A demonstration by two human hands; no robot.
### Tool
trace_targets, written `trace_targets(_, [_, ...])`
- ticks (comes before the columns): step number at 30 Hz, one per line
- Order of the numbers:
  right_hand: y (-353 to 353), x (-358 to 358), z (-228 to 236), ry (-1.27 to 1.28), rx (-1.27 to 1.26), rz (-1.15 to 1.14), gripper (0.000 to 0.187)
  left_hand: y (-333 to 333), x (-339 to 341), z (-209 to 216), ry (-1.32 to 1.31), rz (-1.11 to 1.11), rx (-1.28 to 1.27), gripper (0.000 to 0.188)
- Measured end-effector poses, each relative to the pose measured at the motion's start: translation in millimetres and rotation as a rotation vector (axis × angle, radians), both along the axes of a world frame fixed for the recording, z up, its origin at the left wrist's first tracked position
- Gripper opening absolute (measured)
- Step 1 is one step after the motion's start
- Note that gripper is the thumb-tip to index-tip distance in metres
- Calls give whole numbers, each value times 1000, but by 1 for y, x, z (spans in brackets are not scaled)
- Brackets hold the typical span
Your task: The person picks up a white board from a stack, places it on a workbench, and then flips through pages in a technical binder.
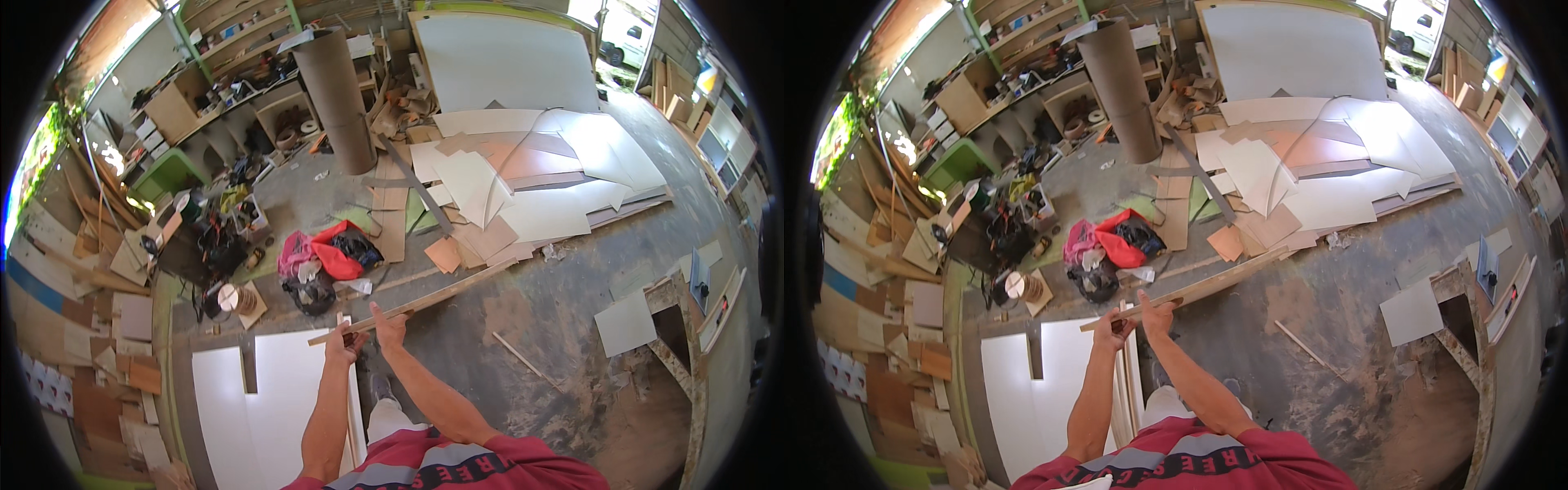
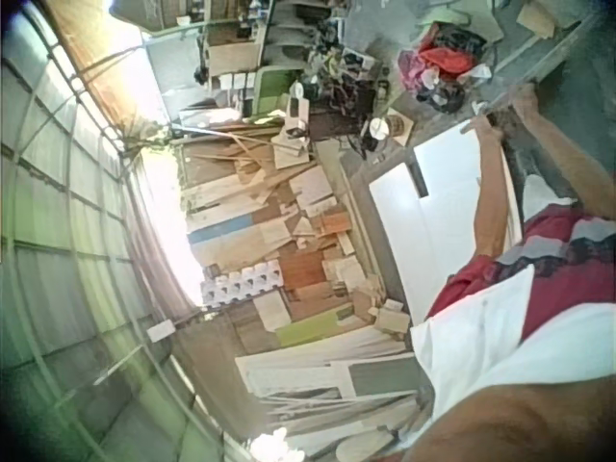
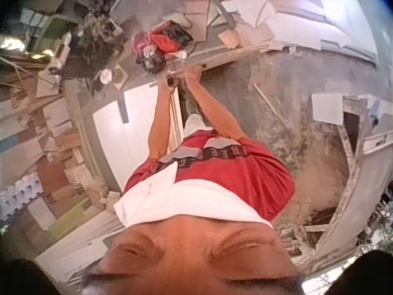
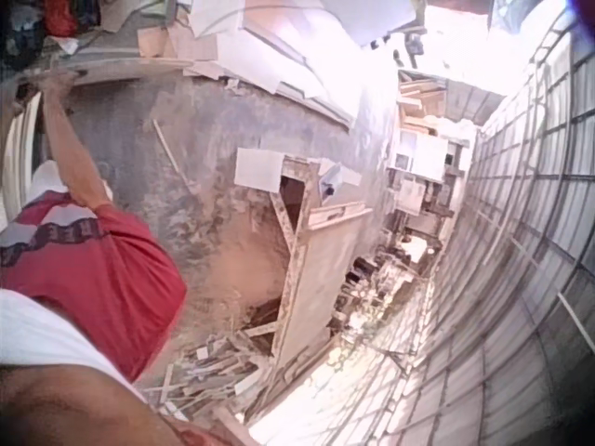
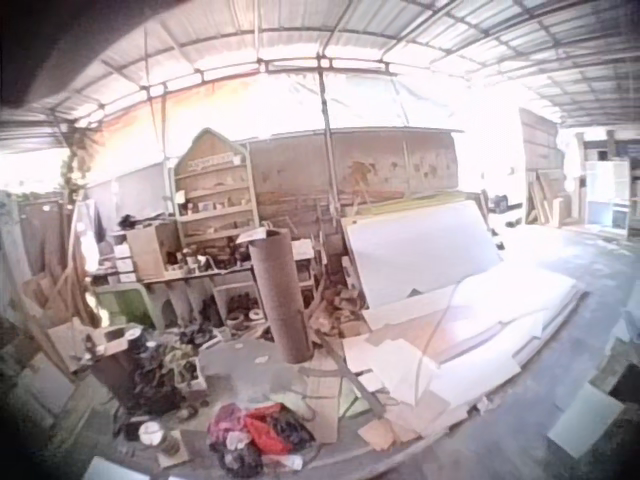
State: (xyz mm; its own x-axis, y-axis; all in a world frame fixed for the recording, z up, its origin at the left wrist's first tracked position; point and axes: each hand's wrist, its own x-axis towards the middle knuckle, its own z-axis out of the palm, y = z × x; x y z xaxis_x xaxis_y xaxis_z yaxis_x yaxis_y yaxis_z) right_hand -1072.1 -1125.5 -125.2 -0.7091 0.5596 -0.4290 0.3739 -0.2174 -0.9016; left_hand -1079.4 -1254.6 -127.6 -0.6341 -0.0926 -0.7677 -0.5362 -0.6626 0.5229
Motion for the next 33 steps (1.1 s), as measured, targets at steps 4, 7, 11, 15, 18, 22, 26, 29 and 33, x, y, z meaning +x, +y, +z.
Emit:
trace_targets(4, [-31,-59,-10,-188,75,-38,114,-34,-7,-12,279,-268,184,23])
trace_targets(7, [-36,-93,0,-281,57,-24,114,-89,-2,-39,302,-565,226,24])
trace_targets(11, [-10,-136,-25,-301,58,-246,83,-125,-23,-97,-216,-266,276,51])
trace_targets(15, [-15,-150,-14,-380,35,-372,49,-155,-60,-127,-282,-320,383,68])
trace_targets(18, [-1,-151,-2,-303,-106,-420,37,-150,-101,-138,-324,-397,321,78])
trace_targets(22, [79,-84,36,63,-286,-682,33,-124,-127,-166,-461,-491,328,100])
trace_targets(26, [149,28,94,359,-190,-766,30,-56,-115,-140,-552,-686,214,105])
trace_targets(29, [153,101,186,335,-84,-645,27,-27,-117,-150,-377,-856,341,89])
trace_targets(33, [146,238,277,425,174,-550,29,58,-73,-152,-449,-781,352,73])
